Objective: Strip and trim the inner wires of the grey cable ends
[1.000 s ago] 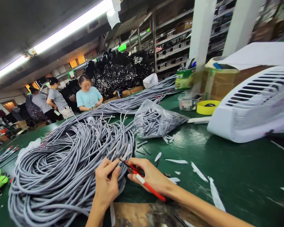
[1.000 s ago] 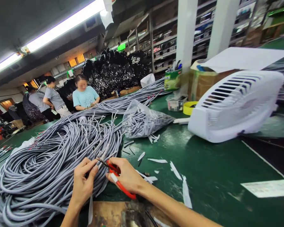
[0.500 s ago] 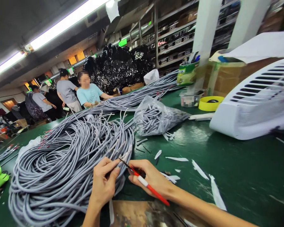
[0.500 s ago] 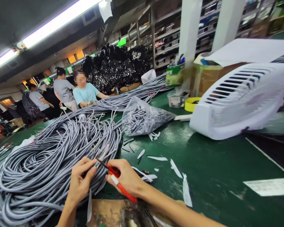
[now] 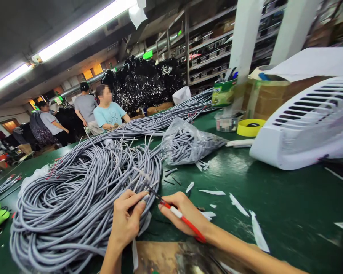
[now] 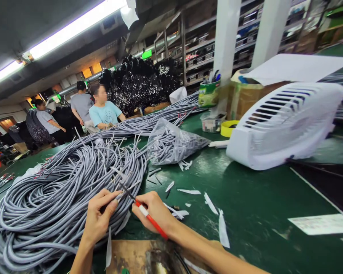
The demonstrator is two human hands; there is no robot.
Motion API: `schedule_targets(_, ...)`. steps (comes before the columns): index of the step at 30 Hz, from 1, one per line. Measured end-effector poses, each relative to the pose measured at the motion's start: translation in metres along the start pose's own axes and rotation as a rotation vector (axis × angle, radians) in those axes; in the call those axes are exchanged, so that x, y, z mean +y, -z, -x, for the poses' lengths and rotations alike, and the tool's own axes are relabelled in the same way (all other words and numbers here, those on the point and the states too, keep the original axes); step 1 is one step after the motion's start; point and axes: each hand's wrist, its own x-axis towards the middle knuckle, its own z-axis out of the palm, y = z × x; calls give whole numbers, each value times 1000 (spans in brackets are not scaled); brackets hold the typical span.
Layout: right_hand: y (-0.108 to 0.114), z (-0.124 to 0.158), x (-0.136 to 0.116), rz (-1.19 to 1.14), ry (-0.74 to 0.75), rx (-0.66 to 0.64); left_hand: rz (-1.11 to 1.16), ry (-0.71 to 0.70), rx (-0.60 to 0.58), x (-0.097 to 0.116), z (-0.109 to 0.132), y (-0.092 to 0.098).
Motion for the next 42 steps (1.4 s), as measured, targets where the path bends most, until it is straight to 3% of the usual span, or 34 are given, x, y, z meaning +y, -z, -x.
schedule_targets(7,13,-11,4,179,-70,180,-75,-3,18,0,-1,-3)
schedule_targets(13,41,-14,8,733,-340,-29,-93,66,-89,-3,-3,2)
schedule_targets(16,58,-12,13,802,-459,-71,-144,125,-183,-7,-1,13)
schedule_targets(22,73,-12,20,829,-543,-127,-271,155,-157,-11,29,29)
schedule_targets(25,73,-11,21,795,-529,-131,-344,126,-121,-6,39,29)
schedule_targets(30,68,-9,17,659,-435,-65,-367,88,166,1,21,36)
schedule_targets(32,60,-10,12,551,-350,-8,-296,124,228,1,12,41)
schedule_targets(36,31,-22,-5,217,-136,47,-129,168,236,-6,8,45)
schedule_targets(42,-9,-54,-41,-215,48,-31,-59,92,204,-12,13,46)
